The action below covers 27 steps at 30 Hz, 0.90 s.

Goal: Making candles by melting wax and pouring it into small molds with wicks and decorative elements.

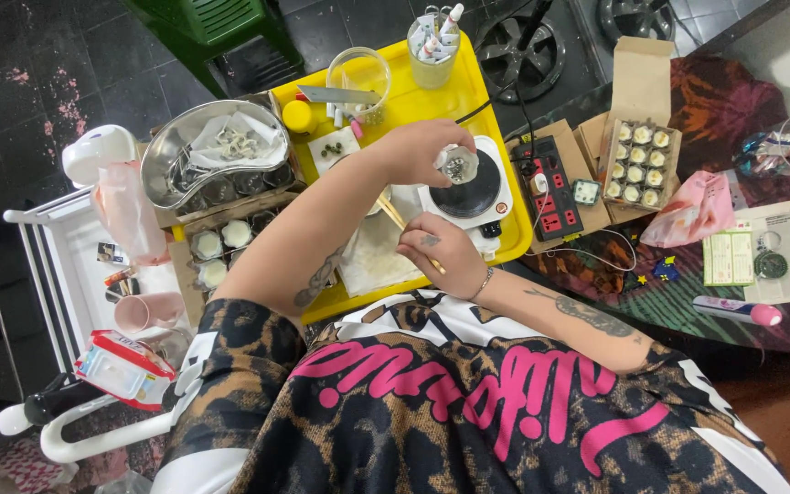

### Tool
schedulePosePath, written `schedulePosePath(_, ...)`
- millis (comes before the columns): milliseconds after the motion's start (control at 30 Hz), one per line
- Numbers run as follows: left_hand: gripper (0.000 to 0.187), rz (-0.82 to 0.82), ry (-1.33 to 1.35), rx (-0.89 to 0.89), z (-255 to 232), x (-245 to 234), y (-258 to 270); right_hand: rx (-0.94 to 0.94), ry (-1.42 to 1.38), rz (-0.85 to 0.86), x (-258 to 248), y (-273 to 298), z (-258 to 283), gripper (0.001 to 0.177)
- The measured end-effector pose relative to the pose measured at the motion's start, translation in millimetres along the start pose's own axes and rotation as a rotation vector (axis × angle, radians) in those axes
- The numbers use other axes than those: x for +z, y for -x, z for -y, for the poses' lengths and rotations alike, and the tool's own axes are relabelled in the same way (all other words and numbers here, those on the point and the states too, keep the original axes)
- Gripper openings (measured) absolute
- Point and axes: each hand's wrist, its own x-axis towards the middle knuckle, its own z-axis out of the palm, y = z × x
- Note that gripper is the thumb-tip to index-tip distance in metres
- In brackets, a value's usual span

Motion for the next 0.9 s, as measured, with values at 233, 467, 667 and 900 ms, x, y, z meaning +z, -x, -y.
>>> schedulePosePath(233, 0.061, 0.05, -0.013, -0.064, 7, 7, -11, -0.004, -0.029, -0.003, -2, -1, -1, 0.011)
schedulePosePath(467, 0.066, 0.104, -0.08, -0.155, 4, 10, -15, 0.003, -0.003, -0.026, -2, -1, 0, 0.009)
schedulePosePath(667, 0.086, 0.027, -0.179, -0.204, -31, -14, -8, 0.028, -0.016, -0.028, -2, 1, 2, 0.007)
schedulePosePath(900, 0.045, -0.357, 0.072, -0.229, -108, -62, 95, -0.011, -0.046, -0.122, 7, 6, 2, 0.006)
